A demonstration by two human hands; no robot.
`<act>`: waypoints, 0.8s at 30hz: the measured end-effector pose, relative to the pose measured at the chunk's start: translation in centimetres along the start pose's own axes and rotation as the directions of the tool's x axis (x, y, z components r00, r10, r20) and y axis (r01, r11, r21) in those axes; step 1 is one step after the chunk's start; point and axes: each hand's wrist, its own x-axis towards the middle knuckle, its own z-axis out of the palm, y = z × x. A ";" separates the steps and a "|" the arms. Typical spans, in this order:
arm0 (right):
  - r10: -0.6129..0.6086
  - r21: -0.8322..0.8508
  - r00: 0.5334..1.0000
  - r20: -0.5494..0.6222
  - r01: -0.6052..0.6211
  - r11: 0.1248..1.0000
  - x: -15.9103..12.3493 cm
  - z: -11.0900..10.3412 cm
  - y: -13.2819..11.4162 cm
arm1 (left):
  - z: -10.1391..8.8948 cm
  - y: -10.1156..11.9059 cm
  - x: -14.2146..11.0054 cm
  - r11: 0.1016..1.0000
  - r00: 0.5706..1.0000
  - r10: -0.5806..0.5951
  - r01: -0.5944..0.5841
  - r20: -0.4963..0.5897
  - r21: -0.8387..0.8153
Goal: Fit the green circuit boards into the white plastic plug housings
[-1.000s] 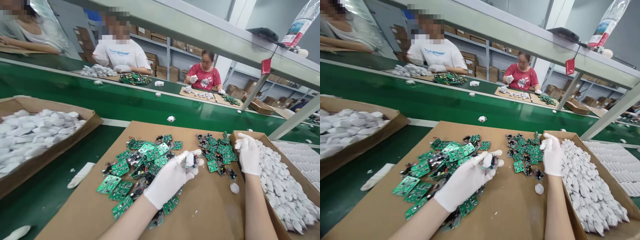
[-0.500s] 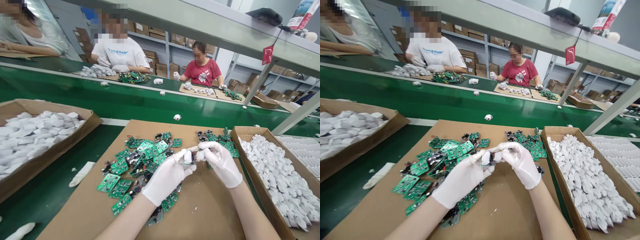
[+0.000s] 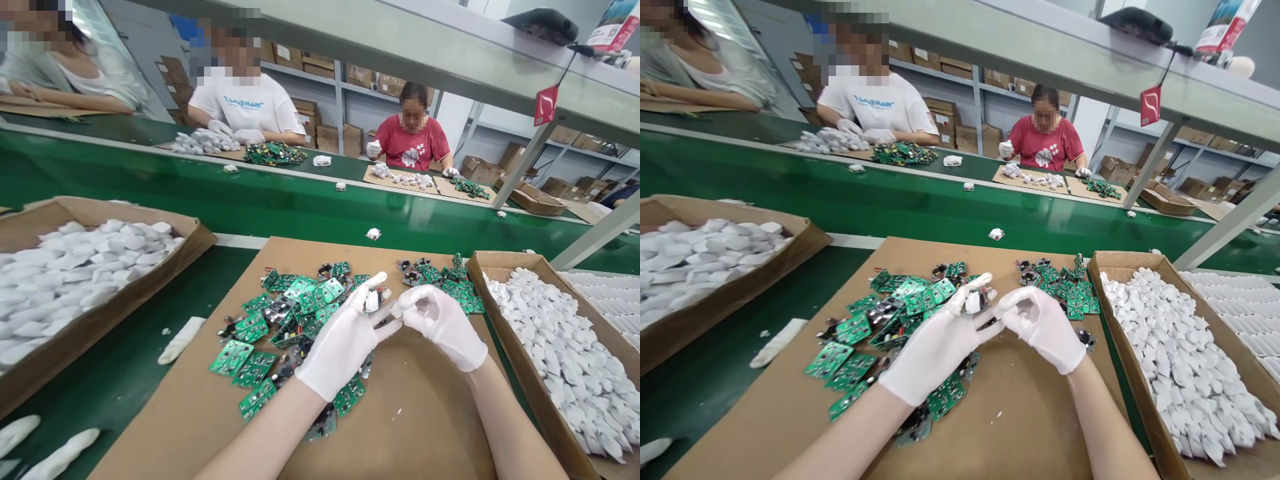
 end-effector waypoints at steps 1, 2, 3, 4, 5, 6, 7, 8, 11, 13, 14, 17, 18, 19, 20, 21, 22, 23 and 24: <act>-0.063 -0.054 0.997 0.040 0.065 0.996 -0.1 0.1 0.2 | 0.0 -0.1 0.1 1.000 1.000 -0.001 0.001 -0.001 -0.024; -0.125 -0.133 0.989 0.074 0.134 0.982 -0.2 0.1 0.4 | 0.0 -0.2 0.2 0.999 1.000 -0.005 0.005 -0.013 -0.045; -0.179 -0.218 0.979 0.100 0.198 0.956 -0.3 0.2 0.5 | -0.1 -0.2 0.3 0.998 1.000 -0.010 0.008 -0.028 -0.061; -0.221 -0.297 0.967 0.124 0.249 0.922 -0.4 0.2 0.7 | -0.1 -0.3 0.4 0.997 0.999 -0.014 0.012 -0.037 -0.074; -0.249 -0.361 0.957 0.151 0.288 0.887 -0.4 0.3 0.7 | -0.2 -0.4 0.5 0.996 0.999 -0.017 0.013 -0.043 -0.086; -0.257 -0.410 0.949 0.182 0.311 0.858 -0.5 0.3 0.7 | -0.3 -0.5 0.7 0.995 0.999 -0.024 0.020 -0.046 -0.096; -0.245 -0.445 0.947 0.207 0.314 0.838 -0.6 0.4 0.6 | -0.4 -0.6 0.8 0.994 0.998 -0.038 0.033 -0.048 -0.106; -0.219 -0.471 0.950 0.224 0.302 0.829 -0.6 0.4 0.5 | -0.5 -0.7 0.9 0.992 0.997 -0.050 0.044 -0.051 -0.115; -0.107 -0.457 0.963 0.249 0.214 0.863 -0.6 0.6 0.0 | -0.6 -1.0 1.2 0.993 0.994 -0.033 0.021 -0.106 -0.116; -0.062 -0.391 0.968 0.241 0.156 0.907 -0.5 0.6 -0.1 | -0.6 -1.0 1.3 0.995 0.989 -0.004 -0.012 -0.145 -0.103; -0.051 -0.369 0.971 0.233 0.137 0.919 -0.5 0.7 0.0 | -0.5 -1.0 1.3 0.995 0.988 0.004 -0.020 -0.155 -0.100; -0.063 -0.375 0.975 0.214 0.141 0.916 -0.5 1.0 0.5 | -0.4 -1.3 1.3 0.992 0.989 -0.037 0.019 -0.144 -0.123; -0.076 -0.370 0.973 0.218 0.155 0.916 -0.5 1.1 0.7 | -0.4 -1.4 1.3 0.990 0.988 -0.063 0.044 -0.139 -0.135; -0.089 -0.355 0.971 0.222 0.165 0.920 -0.6 1.3 0.7 | -0.4 -1.6 1.3 0.986 0.986 -0.094 0.073 -0.136 -0.150; -0.099 -0.325 0.969 0.224 0.170 0.930 -0.7 1.4 0.7 | -0.4 -1.7 1.3 0.981 0.983 -0.123 0.100 -0.135 -0.166; -0.099 -0.281 0.970 0.222 0.161 0.946 -0.7 1.5 0.5 | -0.4 -1.8 1.3 0.977 0.981 -0.140 0.115 -0.136 -0.182; -0.094 -0.224 0.974 0.208 0.141 0.964 -0.8 1.5 0.4 | -0.4 -1.8 1.3 0.973 0.980 -0.147 0.118 -0.138 -0.197; -0.088 -0.160 0.980 0.176 0.117 0.980 -0.8 1.5 0.2 | -0.4 -1.7 1.3 0.971 0.980 -0.142 0.111 -0.142 -0.211; -0.084 -0.100 0.989 0.123 0.097 0.990 -0.8 1.4 0.0 | -0.4 -1.6 1.3 0.970 0.980 -0.136 0.103 -0.142 -0.219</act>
